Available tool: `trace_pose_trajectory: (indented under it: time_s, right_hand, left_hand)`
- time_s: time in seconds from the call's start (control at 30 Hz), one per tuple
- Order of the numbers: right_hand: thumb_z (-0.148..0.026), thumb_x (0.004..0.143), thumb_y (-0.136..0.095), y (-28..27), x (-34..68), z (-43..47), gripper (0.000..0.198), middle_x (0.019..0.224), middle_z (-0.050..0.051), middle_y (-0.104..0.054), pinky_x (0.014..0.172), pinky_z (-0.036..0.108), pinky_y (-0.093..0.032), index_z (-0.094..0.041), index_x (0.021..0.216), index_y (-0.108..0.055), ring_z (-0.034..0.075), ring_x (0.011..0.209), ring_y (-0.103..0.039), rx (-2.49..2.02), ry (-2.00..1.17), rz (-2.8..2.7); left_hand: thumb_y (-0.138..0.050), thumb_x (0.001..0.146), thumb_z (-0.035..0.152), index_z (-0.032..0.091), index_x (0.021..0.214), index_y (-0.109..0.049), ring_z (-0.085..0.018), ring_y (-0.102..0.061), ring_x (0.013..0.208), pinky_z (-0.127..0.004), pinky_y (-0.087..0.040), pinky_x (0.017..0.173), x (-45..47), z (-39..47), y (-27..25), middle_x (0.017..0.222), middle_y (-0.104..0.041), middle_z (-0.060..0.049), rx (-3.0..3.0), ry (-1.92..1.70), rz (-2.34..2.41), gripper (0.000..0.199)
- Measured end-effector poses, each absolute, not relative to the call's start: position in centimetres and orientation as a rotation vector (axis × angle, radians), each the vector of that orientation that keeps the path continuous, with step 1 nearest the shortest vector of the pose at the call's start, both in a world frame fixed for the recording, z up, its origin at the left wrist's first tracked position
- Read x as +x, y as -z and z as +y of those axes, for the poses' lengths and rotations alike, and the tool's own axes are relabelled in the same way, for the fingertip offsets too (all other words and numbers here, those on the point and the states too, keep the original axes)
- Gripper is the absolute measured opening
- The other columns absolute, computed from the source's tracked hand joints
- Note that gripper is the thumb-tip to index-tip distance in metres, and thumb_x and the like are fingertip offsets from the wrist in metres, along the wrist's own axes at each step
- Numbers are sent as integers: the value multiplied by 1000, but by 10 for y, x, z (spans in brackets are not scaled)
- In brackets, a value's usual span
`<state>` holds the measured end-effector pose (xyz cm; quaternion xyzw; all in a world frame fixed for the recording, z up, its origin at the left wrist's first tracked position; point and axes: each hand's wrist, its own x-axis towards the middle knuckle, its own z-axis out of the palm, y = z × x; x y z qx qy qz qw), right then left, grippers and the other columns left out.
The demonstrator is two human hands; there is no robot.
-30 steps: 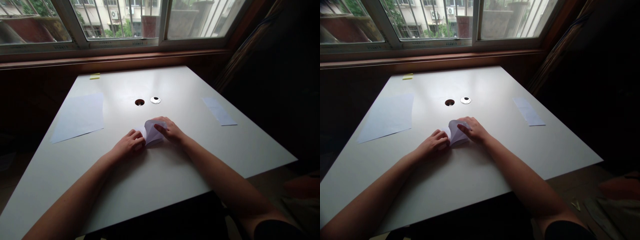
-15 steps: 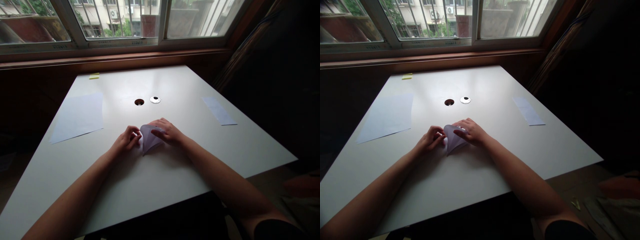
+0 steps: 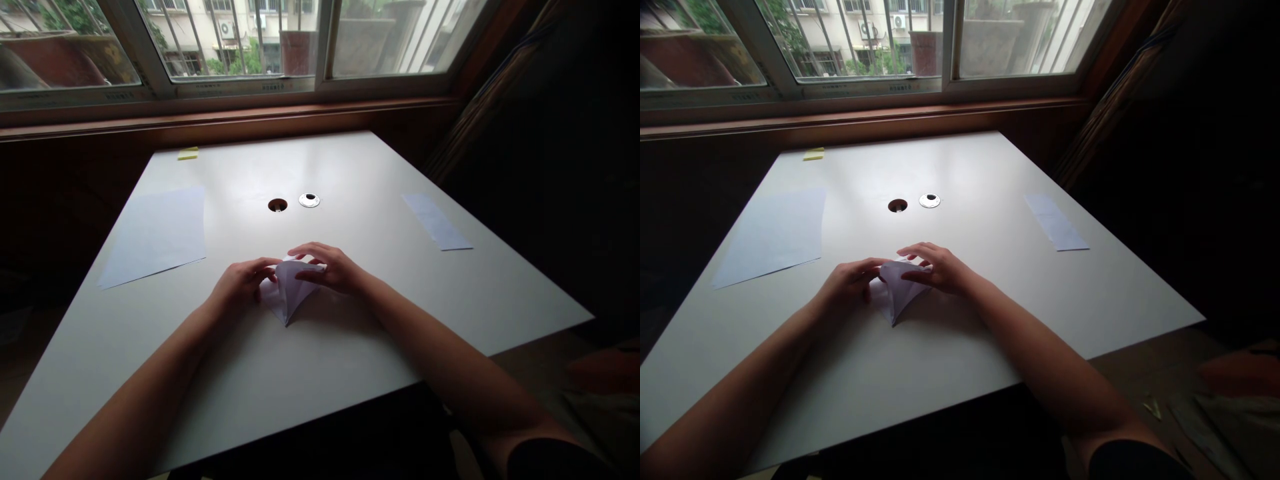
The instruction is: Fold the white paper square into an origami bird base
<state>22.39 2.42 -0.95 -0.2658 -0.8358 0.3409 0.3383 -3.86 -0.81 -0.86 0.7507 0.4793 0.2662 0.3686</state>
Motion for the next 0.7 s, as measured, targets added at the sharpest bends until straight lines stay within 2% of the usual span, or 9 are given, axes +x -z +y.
trace_pose_trajectory:
  time_s: [0.13,0.23,0.33,0.43,0.57,0.7]
  right_hand:
    - [-43,88,-68,13,229,28,44,126,10,-63,87,34,-60,-25,127,-61,21,112,-64,-654,-1013,-2157]
    - [-43,87,-69,17,232,33,39,121,9,-67,85,31,-59,-24,121,-66,22,110,-65,-676,-964,-2174]
    - [-41,86,-71,19,233,36,35,113,8,-72,84,31,-57,-22,116,-70,21,101,-69,-718,-853,-2168]
    - [-38,89,-68,17,231,34,28,105,7,-74,82,29,-56,-22,111,-73,18,91,-70,-736,-809,-2148]
    - [-35,91,-66,12,226,28,23,101,6,-74,79,28,-55,-22,109,-73,17,87,-70,-732,-766,-2122]
    - [-33,92,-65,9,223,23,21,101,6,-72,77,28,-54,-22,109,-72,16,85,-68,-702,-711,-2130]
  left_hand:
    - [-47,98,45,27,120,-68,-7,-55,45,-21,-49,55,-42,-6,9,87,-72,1,1973,-694,1225,35]
    - [-47,99,45,28,121,-68,-8,-56,50,-22,-50,61,-42,-4,9,88,-71,0,2081,-677,1238,35]
    - [-46,99,46,27,115,-71,-14,-65,77,-25,-52,76,-41,-4,7,100,-69,-3,2214,-722,1254,35]
    - [-41,101,45,25,114,-71,-20,-64,102,-30,-50,91,-39,-6,4,113,-63,-7,2241,-829,1241,38]
    - [-42,100,47,24,128,-63,-20,-64,102,-31,-53,89,-37,-10,1,123,-58,-10,2159,-819,1141,42]
    - [-50,95,54,26,132,-59,-19,-65,99,-28,-56,83,-38,-10,2,126,-55,-9,2101,-774,1037,47]
